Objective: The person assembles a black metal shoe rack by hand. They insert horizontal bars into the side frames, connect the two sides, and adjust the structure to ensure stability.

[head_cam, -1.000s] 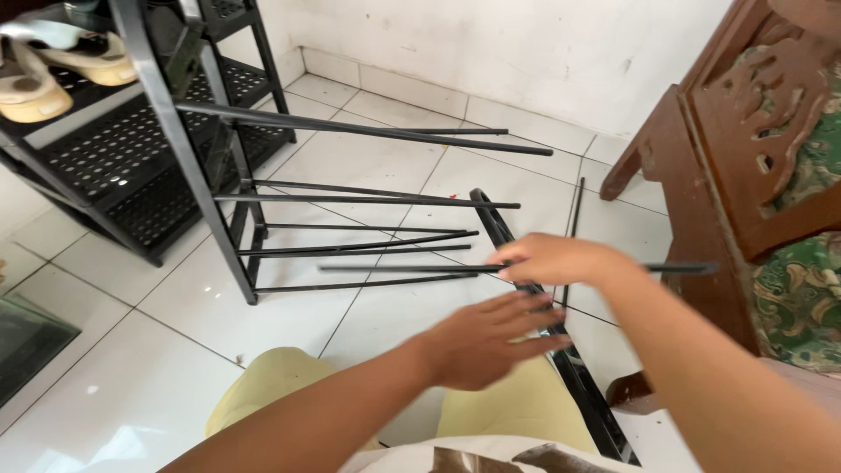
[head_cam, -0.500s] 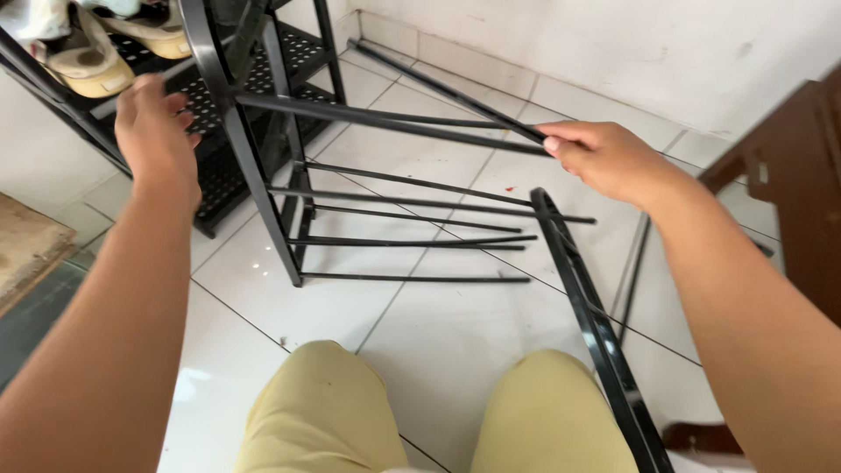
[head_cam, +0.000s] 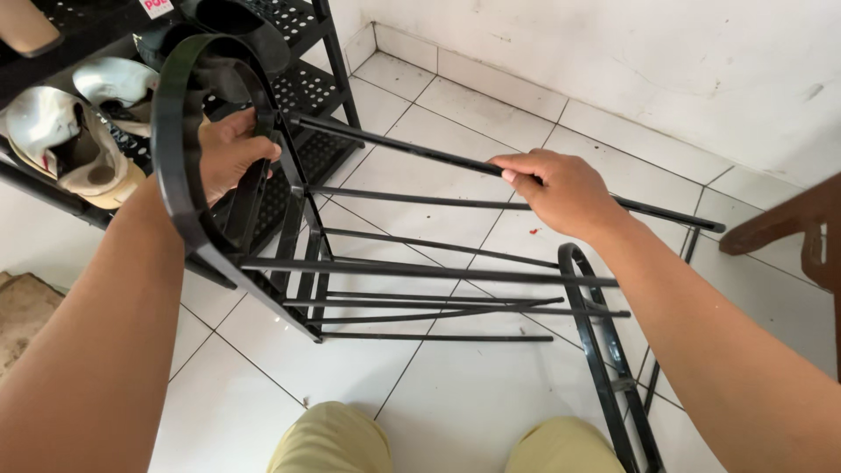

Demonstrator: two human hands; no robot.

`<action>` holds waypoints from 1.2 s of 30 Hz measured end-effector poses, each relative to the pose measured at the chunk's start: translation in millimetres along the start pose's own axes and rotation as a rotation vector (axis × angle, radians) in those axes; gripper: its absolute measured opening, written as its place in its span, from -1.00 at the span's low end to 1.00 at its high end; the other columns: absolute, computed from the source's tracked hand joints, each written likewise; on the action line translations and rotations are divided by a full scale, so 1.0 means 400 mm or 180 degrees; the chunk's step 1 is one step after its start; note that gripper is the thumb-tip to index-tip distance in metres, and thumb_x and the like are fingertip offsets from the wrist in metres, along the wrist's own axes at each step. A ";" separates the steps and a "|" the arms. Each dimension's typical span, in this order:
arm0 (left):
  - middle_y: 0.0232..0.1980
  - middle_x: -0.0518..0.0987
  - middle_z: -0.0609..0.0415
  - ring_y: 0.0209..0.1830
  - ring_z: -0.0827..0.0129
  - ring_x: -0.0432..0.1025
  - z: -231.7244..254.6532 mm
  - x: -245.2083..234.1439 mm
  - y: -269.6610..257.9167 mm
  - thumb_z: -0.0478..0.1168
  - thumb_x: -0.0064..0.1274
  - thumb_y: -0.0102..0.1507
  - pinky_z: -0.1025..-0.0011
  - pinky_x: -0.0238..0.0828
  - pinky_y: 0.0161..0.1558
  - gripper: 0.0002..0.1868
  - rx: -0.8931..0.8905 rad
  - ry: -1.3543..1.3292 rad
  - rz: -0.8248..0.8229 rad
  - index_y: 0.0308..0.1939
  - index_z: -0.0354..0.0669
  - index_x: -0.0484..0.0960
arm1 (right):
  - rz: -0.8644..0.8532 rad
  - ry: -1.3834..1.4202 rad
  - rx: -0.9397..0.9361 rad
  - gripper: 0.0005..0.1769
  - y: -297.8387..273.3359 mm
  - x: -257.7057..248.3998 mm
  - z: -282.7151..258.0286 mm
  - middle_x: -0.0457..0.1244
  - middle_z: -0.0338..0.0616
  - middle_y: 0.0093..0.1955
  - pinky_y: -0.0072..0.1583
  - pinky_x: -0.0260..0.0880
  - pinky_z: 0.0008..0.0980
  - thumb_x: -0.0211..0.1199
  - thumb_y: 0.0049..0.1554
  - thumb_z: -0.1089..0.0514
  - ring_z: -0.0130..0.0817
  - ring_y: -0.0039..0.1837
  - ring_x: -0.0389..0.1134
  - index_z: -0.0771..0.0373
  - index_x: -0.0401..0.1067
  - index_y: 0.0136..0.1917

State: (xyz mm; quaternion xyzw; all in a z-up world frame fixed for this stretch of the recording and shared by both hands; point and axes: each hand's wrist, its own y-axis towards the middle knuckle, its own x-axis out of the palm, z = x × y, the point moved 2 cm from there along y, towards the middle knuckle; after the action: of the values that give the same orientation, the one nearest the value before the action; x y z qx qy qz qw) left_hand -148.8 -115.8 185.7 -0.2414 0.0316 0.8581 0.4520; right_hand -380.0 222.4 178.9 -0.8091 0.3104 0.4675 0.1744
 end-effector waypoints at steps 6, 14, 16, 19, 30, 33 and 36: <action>0.01 0.57 0.25 -0.03 0.60 0.39 -0.005 -0.046 0.025 -0.23 -0.02 0.22 0.58 0.29 0.09 -0.37 0.0216 -0.0055 0.0099 0.39 -0.28 0.38 | -0.0496 0.0587 0.0613 -0.63 0.050 -0.004 -0.086 0.31 -0.19 -0.32 -0.32 0.37 -0.34 0.07 0.28 -0.09 -0.38 -0.45 0.14 -0.22 0.50 0.31; 0.22 0.54 0.13 0.21 0.55 0.39 -0.038 -0.118 0.055 -0.08 0.05 0.30 0.56 0.21 0.24 -0.30 0.0154 -0.0078 0.0151 0.47 -0.28 0.27 | -0.0589 0.0571 0.0263 -0.63 0.164 0.043 -0.110 0.22 -0.29 -0.37 -0.27 0.26 -0.41 0.07 0.30 -0.04 -0.49 -0.38 0.11 -0.10 0.50 0.33; 0.17 0.58 0.17 0.13 0.61 0.42 -0.048 -0.130 0.064 -0.06 0.05 0.30 0.61 0.27 0.16 -0.35 0.0185 -0.0128 0.0094 0.43 -0.27 0.36 | -0.0608 0.0658 0.0103 -0.61 0.201 0.071 -0.086 0.22 -0.34 -0.35 -0.21 0.23 -0.46 0.07 0.29 -0.01 -0.51 -0.35 0.10 -0.04 0.51 0.33; 0.06 0.62 0.18 -0.03 0.61 0.44 -0.064 -0.136 0.084 -0.07 0.04 0.29 0.60 0.35 0.02 -0.42 0.0002 -0.0206 0.0003 0.37 -0.20 0.46 | -0.0791 0.0857 0.0299 -0.60 0.244 0.117 -0.042 0.18 -0.38 -0.33 -0.22 0.18 -0.43 0.07 0.27 -0.01 -0.49 -0.35 0.05 -0.03 0.51 0.32; 0.04 0.67 0.19 -0.01 0.59 0.47 -0.047 -0.138 0.095 -0.06 0.02 0.31 0.57 0.34 0.08 -0.55 -0.0075 -0.0057 0.0028 0.24 -0.10 0.61 | -0.0811 0.0418 0.0222 -0.62 0.275 0.128 -0.050 0.32 -0.32 -0.37 -0.16 0.26 -0.39 0.04 0.29 -0.10 -0.46 -0.37 0.14 -0.17 0.51 0.30; 0.05 0.67 0.22 0.00 0.59 0.47 -0.034 -0.137 0.088 -0.05 0.03 0.29 0.57 0.31 0.10 -0.54 -0.0170 0.0025 0.0141 0.24 -0.10 0.60 | -0.0571 -0.0132 0.0111 -0.61 0.278 0.088 -0.088 0.33 -0.26 -0.38 -0.16 0.30 -0.32 0.08 0.25 -0.23 -0.43 -0.34 0.24 -0.26 0.53 0.27; -0.05 0.65 0.25 -0.09 0.60 0.42 -0.037 -0.133 0.096 -0.04 0.05 0.28 0.58 0.31 0.03 -0.54 -0.0183 0.0021 0.0154 0.21 -0.15 0.63 | -0.0323 -0.0266 -0.0219 -0.56 0.282 0.068 -0.139 0.33 -0.31 -0.42 -0.17 0.32 -0.30 0.15 0.18 -0.31 -0.37 -0.36 0.30 -0.22 0.55 0.24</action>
State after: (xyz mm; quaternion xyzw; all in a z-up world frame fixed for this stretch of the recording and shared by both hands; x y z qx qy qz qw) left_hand -148.2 -182.9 190.1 -0.2563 0.0142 0.8686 0.4239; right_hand -409.0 97.0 184.3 -0.8091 0.2451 0.5018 0.1828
